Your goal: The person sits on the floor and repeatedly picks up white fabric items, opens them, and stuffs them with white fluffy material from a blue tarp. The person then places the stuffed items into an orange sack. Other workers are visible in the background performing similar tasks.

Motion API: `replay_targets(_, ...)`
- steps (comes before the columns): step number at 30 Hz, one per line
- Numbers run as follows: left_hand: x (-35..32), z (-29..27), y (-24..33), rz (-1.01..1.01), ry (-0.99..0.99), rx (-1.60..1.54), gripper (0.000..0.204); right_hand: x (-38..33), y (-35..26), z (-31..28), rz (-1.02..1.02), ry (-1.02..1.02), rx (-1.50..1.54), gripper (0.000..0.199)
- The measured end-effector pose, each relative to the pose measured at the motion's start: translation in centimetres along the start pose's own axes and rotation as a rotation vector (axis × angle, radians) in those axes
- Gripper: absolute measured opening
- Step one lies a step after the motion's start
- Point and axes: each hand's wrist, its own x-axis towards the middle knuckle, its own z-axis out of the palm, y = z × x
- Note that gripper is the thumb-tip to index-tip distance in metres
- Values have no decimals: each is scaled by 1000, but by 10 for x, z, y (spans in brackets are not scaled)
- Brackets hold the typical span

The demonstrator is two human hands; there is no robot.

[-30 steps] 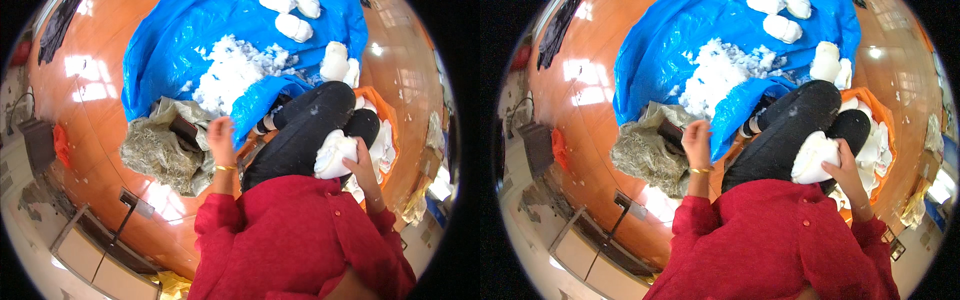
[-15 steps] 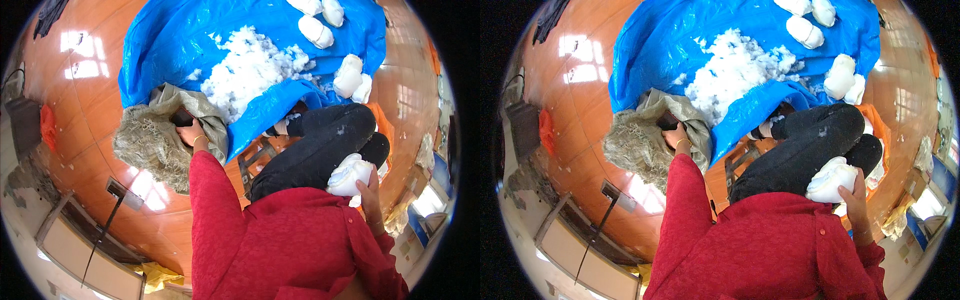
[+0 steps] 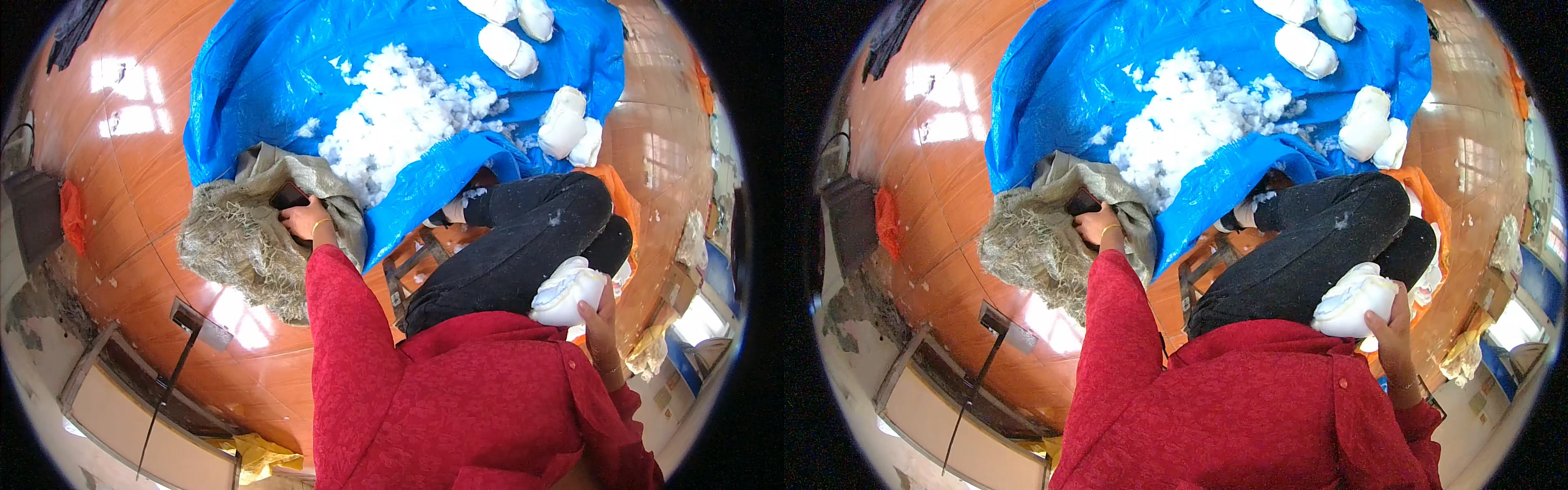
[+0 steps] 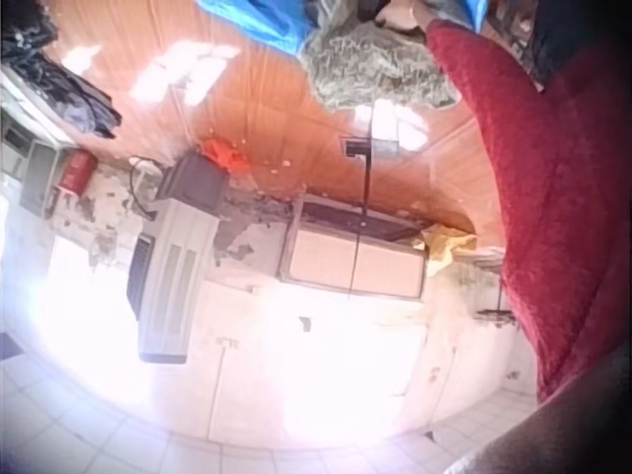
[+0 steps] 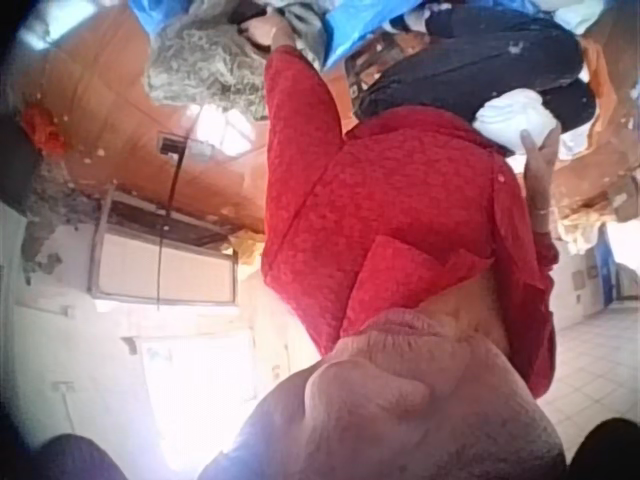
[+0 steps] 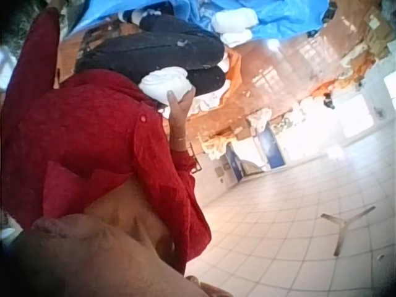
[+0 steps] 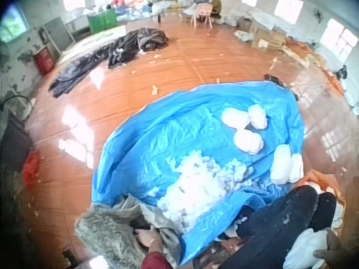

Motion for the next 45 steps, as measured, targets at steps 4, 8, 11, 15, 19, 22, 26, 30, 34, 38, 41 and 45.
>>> replay_targets(4, 0, 2, -5, 20, -24, 19, 87, 0, -3, -1, 12, -17, -24, 59)
replay_targets(8, -6, 4, -10, 91, 34, 25, 93, 2, 6, -5, -6, 2, 1, 61)
replay_targets(11, -38, -12, -5, 235, 102, -177, 73, -1, 1, -3, 18, 24, 61, 63)
replay_targets(15, -124, -101, 35, 810, 2, -676, 44, -6, -3, -3, 24, 7, 85, 64)
replay_targets(19, -223, -197, 66, 1235, -1067, -1060, 33, -1, -12, -8, -23, -81, -12, 63)
replay_targets(22, -263, -212, 74, 1602, -1357, -1015, 54, 3, -3, -15, -75, -136, -78, 62)
replay_targets(26, -277, -205, 81, 1628, -1374, -977, 61, 4, -3, -14, -57, -158, -76, 60)
replay_targets(30, -284, -195, 91, 1699, -1472, -969, 62, 7, 2, -17, -104, -207, -142, 59)
replay_targets(34, -286, -200, 94, 1617, -1526, -911, 56, 5, 2, -14, -55, -155, -178, 63)
replay_targets(38, -294, -211, 80, 1654, -1313, -910, 47, 4, 5, -8, -101, -116, -143, 74)
replay_targets(41, -295, -223, 77, 1667, -1234, -798, 42, -1, 10, -4, -42, -120, -55, 82)
replay_targets(45, -298, -233, 75, 1646, -1170, -651, 38, -10, 14, 4, 59, -61, 80, 79)
